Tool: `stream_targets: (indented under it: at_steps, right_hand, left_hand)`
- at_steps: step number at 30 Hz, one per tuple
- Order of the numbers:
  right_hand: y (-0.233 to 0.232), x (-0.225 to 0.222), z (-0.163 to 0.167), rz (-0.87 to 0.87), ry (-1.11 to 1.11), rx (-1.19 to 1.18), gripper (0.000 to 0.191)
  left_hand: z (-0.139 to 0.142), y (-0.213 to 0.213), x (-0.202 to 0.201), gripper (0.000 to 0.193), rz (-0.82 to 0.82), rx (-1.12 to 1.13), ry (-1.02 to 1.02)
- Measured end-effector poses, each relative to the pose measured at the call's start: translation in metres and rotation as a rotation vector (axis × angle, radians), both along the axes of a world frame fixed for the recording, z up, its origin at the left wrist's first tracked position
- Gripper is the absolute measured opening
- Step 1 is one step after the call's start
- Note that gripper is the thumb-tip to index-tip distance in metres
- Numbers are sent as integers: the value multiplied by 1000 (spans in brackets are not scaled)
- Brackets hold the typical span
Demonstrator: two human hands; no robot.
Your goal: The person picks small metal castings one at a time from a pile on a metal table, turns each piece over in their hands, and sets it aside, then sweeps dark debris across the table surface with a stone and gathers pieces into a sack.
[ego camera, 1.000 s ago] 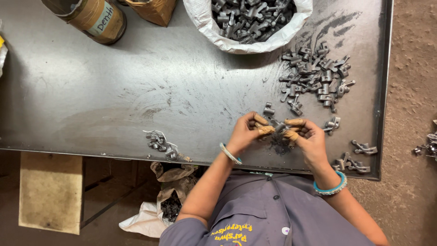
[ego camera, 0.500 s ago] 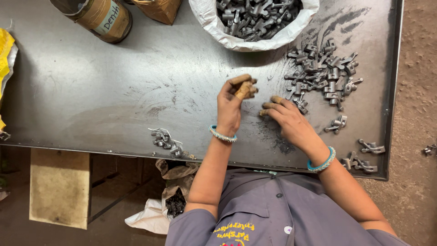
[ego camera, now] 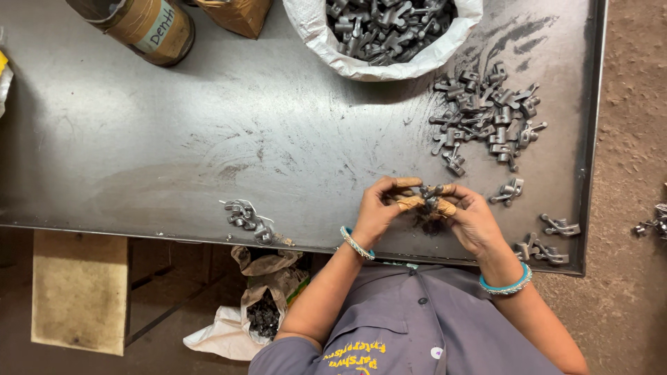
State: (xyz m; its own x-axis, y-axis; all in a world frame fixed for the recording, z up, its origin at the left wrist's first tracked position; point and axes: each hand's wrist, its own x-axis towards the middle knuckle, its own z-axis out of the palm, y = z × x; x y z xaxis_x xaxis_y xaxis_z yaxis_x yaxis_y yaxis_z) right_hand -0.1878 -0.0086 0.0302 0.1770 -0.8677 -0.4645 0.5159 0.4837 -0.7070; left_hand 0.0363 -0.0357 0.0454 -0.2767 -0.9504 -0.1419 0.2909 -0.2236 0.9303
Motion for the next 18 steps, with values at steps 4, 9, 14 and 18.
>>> stream_targets:
  at_steps: [4,9,14,18]
  right_hand:
    - [8,-11,-15,-20,-37,82,22]
    - [12,-11,-20,-12,86,17,26]
    - [6,-7,-4,-13,198,-65,24]
    - [-4,4,29,-76,611,-252,25]
  left_hand:
    - [0,-1,-7,33,-31,86,-215]
    - [-2,0,-23,27,-3,59,-317]
    - [-11,-5,-25,20,-25,21,-377]
    - [-13,-13,-16,17,-83,-26,-363]
